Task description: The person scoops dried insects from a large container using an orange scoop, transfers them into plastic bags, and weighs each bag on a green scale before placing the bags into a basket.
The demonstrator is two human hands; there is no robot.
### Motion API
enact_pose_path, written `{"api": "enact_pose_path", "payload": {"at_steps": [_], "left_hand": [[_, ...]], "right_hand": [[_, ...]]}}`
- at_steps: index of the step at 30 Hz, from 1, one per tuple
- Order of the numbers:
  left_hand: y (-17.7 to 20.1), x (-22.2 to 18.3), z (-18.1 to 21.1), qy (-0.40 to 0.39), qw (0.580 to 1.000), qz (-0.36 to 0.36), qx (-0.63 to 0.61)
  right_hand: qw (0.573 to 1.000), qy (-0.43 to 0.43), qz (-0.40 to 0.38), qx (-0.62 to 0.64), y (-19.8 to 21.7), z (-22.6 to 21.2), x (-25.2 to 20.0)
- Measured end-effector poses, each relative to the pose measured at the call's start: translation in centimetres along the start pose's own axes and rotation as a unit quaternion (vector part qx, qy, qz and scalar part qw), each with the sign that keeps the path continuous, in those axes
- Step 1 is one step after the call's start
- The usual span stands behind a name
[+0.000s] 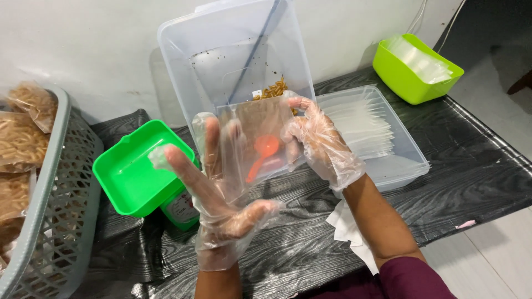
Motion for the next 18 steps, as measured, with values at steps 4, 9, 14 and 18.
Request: {"api": "enact_pose_path", "payload": {"at_steps": [4, 9, 14, 18], "left_hand": [[0.9, -0.1, -1.1, -0.002, 0.996, 0.082, -0.047], [1.2, 1.2, -1.1, 0.017, 0.949, 0.044, 0.312], [-1.5, 4.6, 1.1, -0.044, 0.982, 0.000, -0.184], [0.1, 2.3, -0.3, -0.036, 0.992, 0.002, -0.118]], "right_hand": [[0.982, 0.025, 0.003, -0.189, -0.3, -1.0, -0.1], [0.999, 0.015, -0.009, -0.035, -0.5, -0.3, 0.0], [0.989, -0.018, -0.046, -0.138, -1.5, 0.5, 0.0], [0.984, -0.067, -0.022, -0.161, -1.6, 1.1, -0.1]]}}
Point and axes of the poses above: each hand's wrist, its own x-axis towards the middle knuckle, its own y-axis out of the back of the hand, z = x × y, the point moved 6 cm from there along x, towards the middle knuckle, and after that the axes turned 12 degrees about -z, right-handed, at the moved point
